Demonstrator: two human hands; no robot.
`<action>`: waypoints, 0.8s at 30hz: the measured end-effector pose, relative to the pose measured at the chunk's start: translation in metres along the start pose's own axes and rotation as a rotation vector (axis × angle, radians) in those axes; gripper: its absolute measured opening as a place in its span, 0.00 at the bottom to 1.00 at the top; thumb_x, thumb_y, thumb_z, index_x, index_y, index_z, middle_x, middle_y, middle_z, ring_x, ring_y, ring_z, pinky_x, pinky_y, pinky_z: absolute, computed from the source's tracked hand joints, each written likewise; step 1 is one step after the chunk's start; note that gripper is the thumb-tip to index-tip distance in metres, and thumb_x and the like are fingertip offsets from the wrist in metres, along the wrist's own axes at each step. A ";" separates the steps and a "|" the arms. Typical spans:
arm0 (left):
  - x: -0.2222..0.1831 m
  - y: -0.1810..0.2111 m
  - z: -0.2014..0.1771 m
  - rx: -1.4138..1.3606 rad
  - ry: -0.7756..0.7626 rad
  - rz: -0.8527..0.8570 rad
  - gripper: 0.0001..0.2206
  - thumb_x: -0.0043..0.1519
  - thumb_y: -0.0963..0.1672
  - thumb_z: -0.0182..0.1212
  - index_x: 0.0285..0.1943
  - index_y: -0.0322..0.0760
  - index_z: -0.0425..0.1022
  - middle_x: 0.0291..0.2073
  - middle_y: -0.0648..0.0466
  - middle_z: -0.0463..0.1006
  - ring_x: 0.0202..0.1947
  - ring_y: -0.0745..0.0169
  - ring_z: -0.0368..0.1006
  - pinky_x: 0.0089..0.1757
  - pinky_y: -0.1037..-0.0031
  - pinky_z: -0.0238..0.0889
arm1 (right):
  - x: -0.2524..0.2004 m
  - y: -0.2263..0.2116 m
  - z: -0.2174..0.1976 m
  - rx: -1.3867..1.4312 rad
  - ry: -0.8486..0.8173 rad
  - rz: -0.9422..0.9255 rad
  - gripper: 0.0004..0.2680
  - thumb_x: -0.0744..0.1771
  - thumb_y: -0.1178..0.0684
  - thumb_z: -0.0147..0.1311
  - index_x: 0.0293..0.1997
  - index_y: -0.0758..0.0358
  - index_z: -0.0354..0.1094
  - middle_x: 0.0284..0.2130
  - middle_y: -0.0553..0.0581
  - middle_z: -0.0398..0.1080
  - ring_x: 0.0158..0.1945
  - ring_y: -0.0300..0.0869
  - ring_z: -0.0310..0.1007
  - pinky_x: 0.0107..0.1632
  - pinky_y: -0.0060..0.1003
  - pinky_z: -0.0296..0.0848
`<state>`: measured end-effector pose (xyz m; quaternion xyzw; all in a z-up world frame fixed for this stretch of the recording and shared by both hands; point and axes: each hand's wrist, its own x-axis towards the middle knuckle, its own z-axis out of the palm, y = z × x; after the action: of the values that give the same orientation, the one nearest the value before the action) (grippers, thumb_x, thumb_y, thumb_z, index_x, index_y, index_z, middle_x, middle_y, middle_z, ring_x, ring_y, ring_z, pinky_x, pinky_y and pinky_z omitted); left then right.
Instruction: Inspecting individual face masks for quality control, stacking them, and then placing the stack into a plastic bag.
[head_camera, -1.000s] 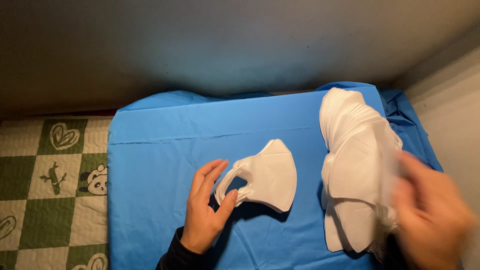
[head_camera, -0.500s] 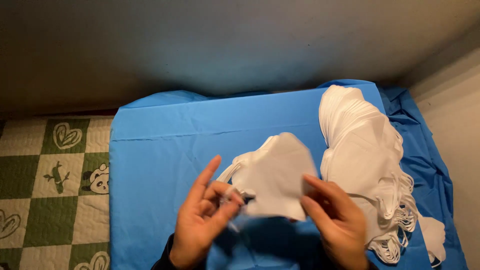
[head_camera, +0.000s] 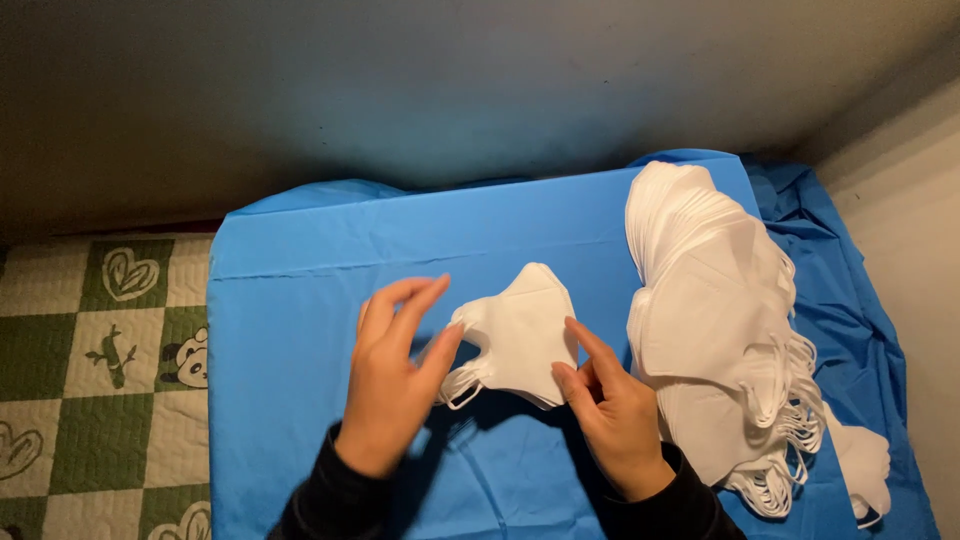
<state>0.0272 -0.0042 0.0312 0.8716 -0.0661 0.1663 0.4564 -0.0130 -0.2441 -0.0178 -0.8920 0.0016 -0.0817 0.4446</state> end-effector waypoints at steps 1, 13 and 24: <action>0.009 -0.003 0.003 0.020 -0.096 -0.028 0.21 0.62 0.44 0.63 0.65 0.38 0.74 0.56 0.50 0.72 0.59 0.54 0.68 0.58 0.66 0.61 | 0.000 0.000 0.000 -0.028 -0.012 -0.002 0.19 0.67 0.48 0.58 0.67 0.49 0.66 0.19 0.41 0.63 0.22 0.31 0.62 0.33 0.26 0.69; 0.065 0.017 0.052 0.348 -0.914 -0.401 0.37 0.50 0.58 0.61 0.67 0.39 0.65 0.53 0.50 0.76 0.56 0.49 0.68 0.55 0.60 0.57 | -0.008 0.026 0.013 -0.406 -0.154 -0.016 0.33 0.65 0.34 0.55 0.77 0.54 0.46 0.27 0.45 0.66 0.25 0.40 0.69 0.24 0.43 0.69; -0.056 0.057 0.002 0.345 -0.376 0.411 0.20 0.48 0.41 0.51 0.51 0.36 0.71 0.45 0.47 0.73 0.55 0.45 0.68 0.59 0.46 0.47 | -0.037 -0.011 -0.020 0.019 -0.182 -0.368 0.28 0.69 0.47 0.51 0.75 0.73 0.44 0.67 0.75 0.51 0.73 0.62 0.55 0.72 0.50 0.56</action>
<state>-0.0400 -0.0408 0.0546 0.9200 -0.2946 0.1000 0.2385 -0.0536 -0.2505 -0.0027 -0.8767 -0.2024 -0.0808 0.4289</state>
